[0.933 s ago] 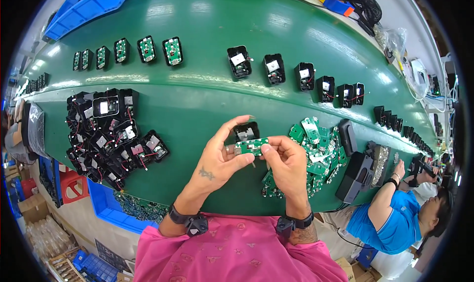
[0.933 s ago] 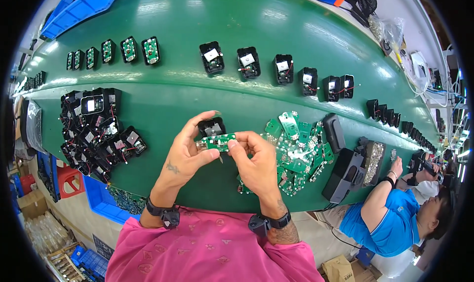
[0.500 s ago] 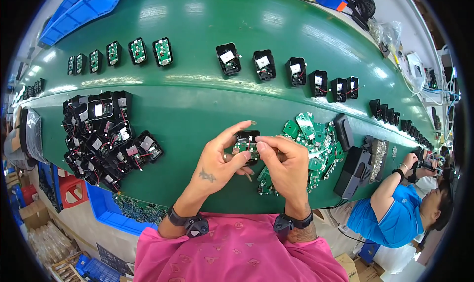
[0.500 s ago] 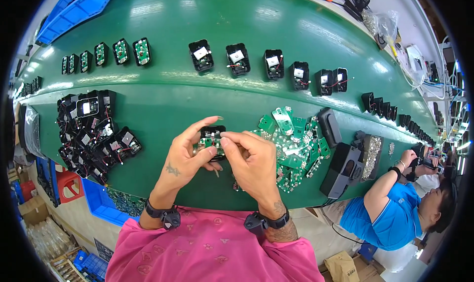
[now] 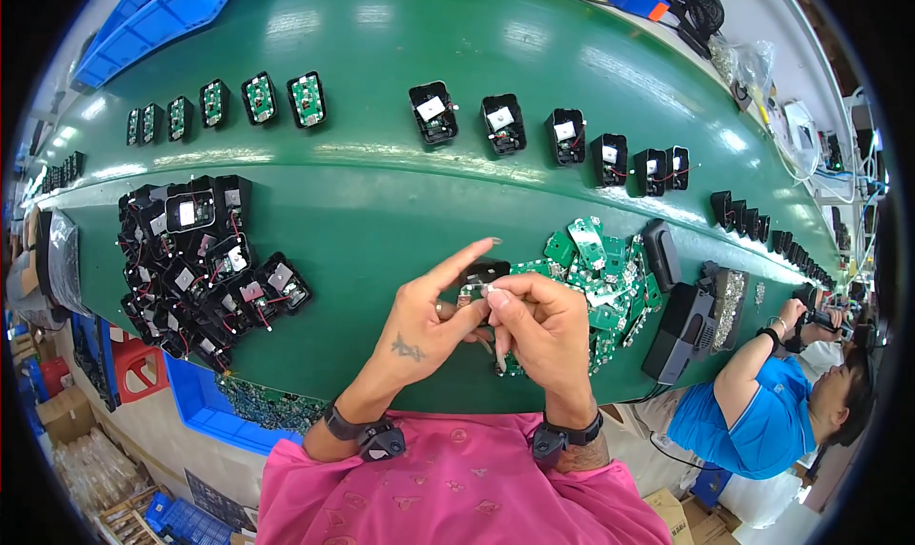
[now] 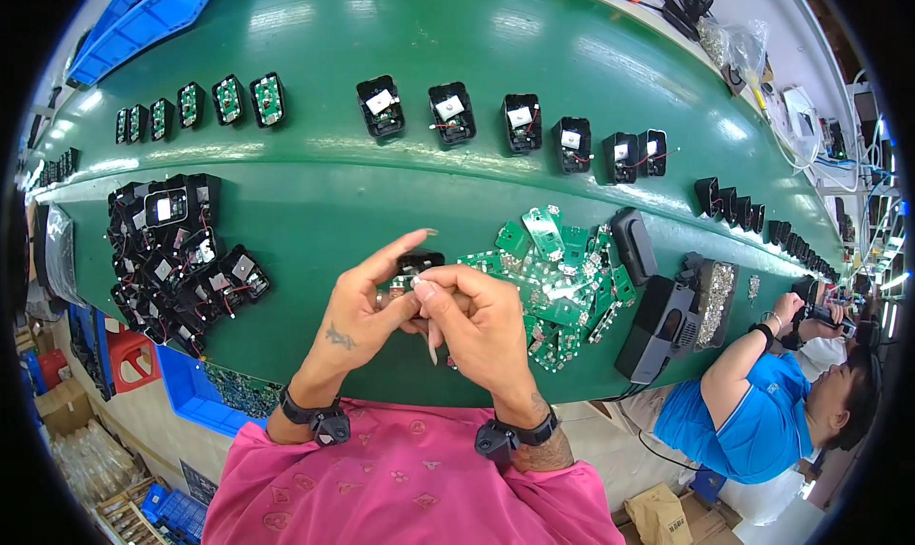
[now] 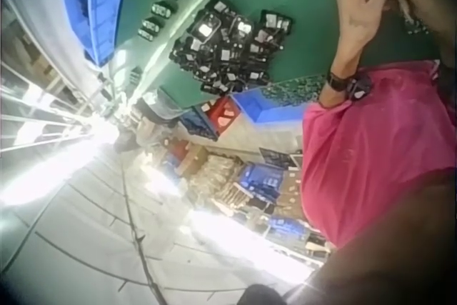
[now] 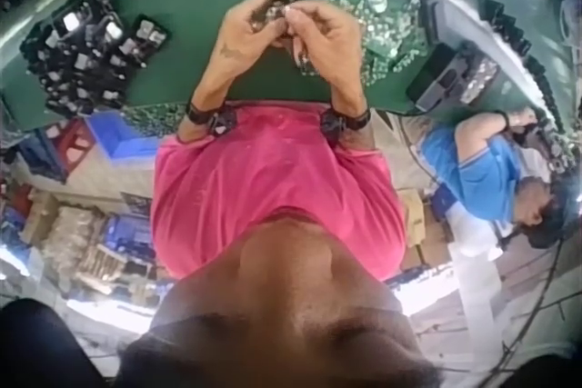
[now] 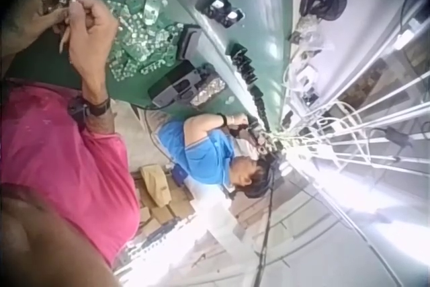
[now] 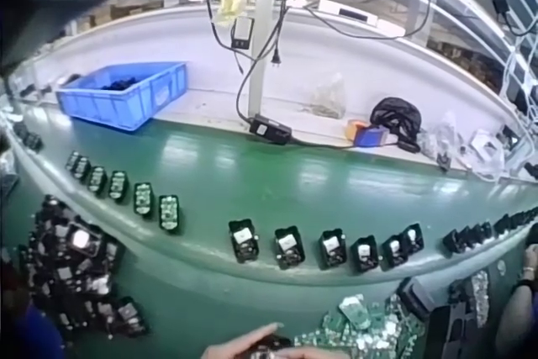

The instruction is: The person picks up a black housing and a circuit board, fits the board into the housing, and presses them together. After assembling the components, the person places the completed unit onto the green conveyor belt.

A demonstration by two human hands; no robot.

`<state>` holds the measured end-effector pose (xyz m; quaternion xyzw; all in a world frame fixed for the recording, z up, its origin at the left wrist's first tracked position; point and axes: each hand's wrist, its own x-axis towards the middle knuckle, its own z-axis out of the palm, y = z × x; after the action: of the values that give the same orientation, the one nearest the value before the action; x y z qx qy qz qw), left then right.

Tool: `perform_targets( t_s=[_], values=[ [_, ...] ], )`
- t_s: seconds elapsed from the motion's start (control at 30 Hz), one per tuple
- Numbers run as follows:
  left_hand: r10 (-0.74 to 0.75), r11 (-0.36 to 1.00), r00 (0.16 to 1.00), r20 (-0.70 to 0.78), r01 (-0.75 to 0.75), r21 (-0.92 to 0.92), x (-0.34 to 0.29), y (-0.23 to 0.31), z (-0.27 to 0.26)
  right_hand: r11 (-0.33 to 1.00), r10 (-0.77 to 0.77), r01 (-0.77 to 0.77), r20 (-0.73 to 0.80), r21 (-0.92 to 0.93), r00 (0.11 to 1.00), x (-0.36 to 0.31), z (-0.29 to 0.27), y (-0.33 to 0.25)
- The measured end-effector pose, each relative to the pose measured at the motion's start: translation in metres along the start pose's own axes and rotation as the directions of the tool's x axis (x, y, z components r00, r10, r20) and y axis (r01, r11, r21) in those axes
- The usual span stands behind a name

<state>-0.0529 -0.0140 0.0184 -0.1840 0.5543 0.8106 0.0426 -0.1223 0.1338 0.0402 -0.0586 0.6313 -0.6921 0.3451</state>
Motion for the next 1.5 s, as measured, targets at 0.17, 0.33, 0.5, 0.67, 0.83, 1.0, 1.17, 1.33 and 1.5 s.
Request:
perform_targets(
  t_s=[0.17, 0.33, 0.5, 0.67, 0.83, 1.0, 1.17, 1.33, 1.5],
  values=[
    [0.092, 0.996, 0.988, -0.126, -0.093, -0.001, -0.003, 0.010, 0.005, 0.640, -0.491, 0.395, 0.045, -0.659, 0.870, -0.003, 0.002, -0.004],
    [0.228, 0.951, 0.972, -0.053, -0.211, 0.227, -0.011, 0.023, 0.006, 0.682, -0.391, 0.406, 0.166, -0.608, 0.905, -0.003, -0.003, -0.024],
    [0.210, 0.935, 0.977, 0.041, -0.213, 0.284, -0.016, 0.032, 0.000, 0.695, -0.329, 0.393, 0.221, -0.601, 0.918, -0.007, -0.009, -0.032],
    [0.216, 0.940, 0.974, 0.070, -0.227, 0.257, -0.020, 0.033, -0.002, 0.707, -0.280, 0.387, 0.267, -0.592, 0.922, -0.010, -0.008, -0.031],
    [0.247, 0.851, 0.965, 0.088, -0.260, 0.456, -0.026, 0.039, 0.001, 0.683, -0.261, 0.382, 0.281, -0.623, 0.924, -0.014, -0.007, -0.033],
    [0.251, 0.817, 0.963, 0.099, -0.265, 0.512, -0.032, 0.038, -0.001, 0.687, -0.238, 0.401, 0.334, -0.606, 0.912, -0.013, -0.009, -0.033],
    [0.216, 0.852, 0.975, 0.058, -0.217, 0.476, -0.036, 0.042, 0.001, 0.702, -0.249, 0.396, 0.317, -0.592, 0.915, -0.012, -0.003, -0.033],
    [0.360, 0.726, 0.932, -0.032, -0.258, 0.637, -0.040, 0.034, 0.001, 0.635, -0.308, 0.454, 0.334, -0.625, 0.891, -0.004, 0.009, -0.024],
    [0.328, 0.813, 0.931, -0.163, -0.190, 0.550, -0.042, 0.016, -0.011, 0.550, -0.368, 0.516, 0.365, -0.657, 0.855, 0.008, 0.023, -0.009]
  ],
)
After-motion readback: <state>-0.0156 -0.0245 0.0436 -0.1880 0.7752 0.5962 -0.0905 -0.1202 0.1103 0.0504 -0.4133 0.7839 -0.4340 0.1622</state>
